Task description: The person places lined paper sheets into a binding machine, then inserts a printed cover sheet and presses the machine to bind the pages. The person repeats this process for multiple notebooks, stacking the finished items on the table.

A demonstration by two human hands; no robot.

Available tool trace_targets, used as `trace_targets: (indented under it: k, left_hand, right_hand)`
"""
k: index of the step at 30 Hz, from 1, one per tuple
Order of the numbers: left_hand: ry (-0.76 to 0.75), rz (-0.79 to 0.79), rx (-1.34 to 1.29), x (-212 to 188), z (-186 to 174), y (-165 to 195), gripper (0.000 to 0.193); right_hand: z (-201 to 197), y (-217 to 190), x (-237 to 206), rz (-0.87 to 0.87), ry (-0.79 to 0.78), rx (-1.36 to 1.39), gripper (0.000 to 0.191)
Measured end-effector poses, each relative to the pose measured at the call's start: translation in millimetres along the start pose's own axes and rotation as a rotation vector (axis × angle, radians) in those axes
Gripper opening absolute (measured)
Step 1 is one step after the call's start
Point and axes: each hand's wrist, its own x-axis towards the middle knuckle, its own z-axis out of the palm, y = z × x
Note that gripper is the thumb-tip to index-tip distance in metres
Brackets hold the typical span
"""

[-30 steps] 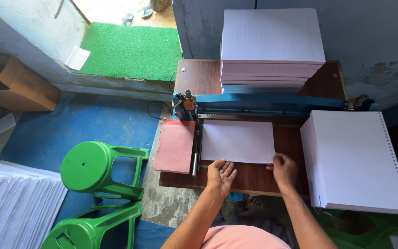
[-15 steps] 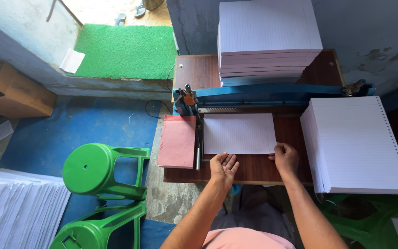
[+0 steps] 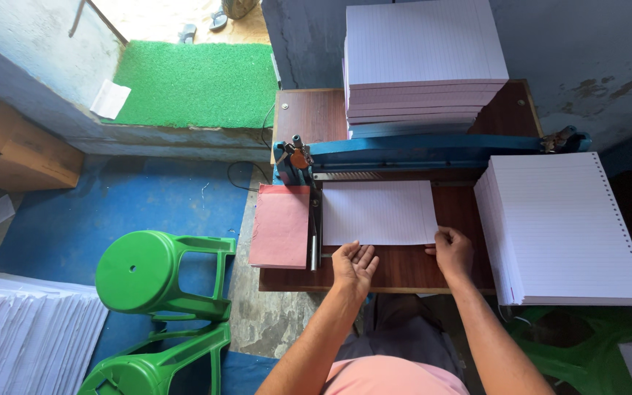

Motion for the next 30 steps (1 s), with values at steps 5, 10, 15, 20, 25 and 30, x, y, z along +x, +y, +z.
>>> trace_targets:
  k: [5,10,15,20,25,30]
  left_hand:
    - [0.007,-0.009,0.019,-1.3,2.5,2.8,0.080]
    - [0.017,-0.009,0.023,-3.5,7.9,4.8,0.083]
    - [0.030,-0.002,0.047,-10.6,10.8,4.9,0.082]
    - [0.038,0.006,0.059,-15.5,14.1,6.3,0.079]
    - [0.047,0.002,0.058,-13.4,11.7,7.0,0.078]
    - [0.060,-0.038,-0.010,-4.5,5.6,1.3,0.070]
  right_hand:
    - [-0.8,2.3,0.4,0.007,0.000,-0.042,0.028]
    - [-0.4,3.3,2.4,0.010,-0.004,-0.037,0.028]
    - [0.9,5.4,2.9,0.007,0.012,-0.039,0.027]
    - [0.4,6.9,2.9,0.023,0.012,-0.057,0.026]
    - [0.7,3.9,1.5,0.027,0.010,-0.041,0.025]
    - [-0.1,-2.4,-1.3,0.038,0.013,-0.037,0.025]
